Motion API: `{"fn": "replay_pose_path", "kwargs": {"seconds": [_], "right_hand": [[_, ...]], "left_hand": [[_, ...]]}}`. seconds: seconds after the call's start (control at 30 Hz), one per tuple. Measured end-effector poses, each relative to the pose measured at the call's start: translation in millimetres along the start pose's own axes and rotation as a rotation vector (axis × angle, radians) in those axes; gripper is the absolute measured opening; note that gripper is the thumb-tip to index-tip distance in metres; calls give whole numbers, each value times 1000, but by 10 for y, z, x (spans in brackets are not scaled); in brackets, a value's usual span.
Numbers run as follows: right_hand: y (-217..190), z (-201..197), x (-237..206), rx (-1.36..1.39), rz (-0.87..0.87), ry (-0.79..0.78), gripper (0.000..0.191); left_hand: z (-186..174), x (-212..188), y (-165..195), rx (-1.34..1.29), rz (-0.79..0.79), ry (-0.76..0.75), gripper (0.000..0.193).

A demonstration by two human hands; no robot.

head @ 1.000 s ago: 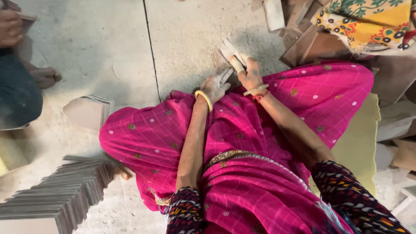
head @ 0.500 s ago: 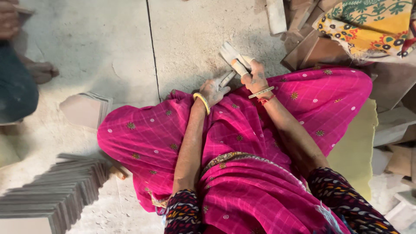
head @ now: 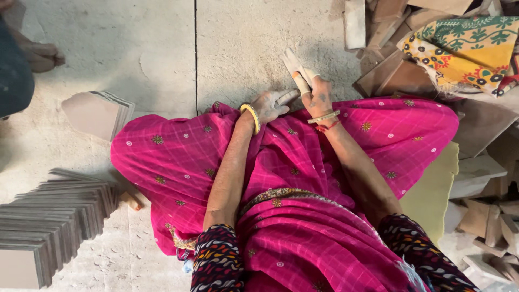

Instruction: The person sits on the floor and uses a sanding block to smooth the edges of small rectangular tiles. They hold each tile with one hand and rub the edges with the block, then place the finished tile into a stack nearby.

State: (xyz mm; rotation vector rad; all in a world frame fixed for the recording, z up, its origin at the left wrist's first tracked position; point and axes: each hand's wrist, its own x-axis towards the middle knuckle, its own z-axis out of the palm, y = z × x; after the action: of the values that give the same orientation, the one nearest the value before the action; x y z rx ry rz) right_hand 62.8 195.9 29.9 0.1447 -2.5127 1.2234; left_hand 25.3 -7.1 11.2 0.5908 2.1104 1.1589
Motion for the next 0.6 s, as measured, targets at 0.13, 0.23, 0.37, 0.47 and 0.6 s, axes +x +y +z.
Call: {"fn": "replay_pose_path", "kwargs": {"seconds": [0.13,0.23,0.37,0.47,0.6], "right_hand": [[-49,-74,-86,139,83,3,35],[-37,-124,-89,92,9,34,28],[-22,-130,-16,49,22,-55,32],[-51,-120,-8,258,276,-111,28],[-96,-108,-37,356,333,-115,40]], "left_hand": [[28,54,-105,-357,205,63,58],[39,72,-72,-308,161,71,58],[-71,-17,133,-16,24,-53,61],[-160,-72,270,-195,52,20,59],[-115,-33,222,-84,-123,-43,59]]}}
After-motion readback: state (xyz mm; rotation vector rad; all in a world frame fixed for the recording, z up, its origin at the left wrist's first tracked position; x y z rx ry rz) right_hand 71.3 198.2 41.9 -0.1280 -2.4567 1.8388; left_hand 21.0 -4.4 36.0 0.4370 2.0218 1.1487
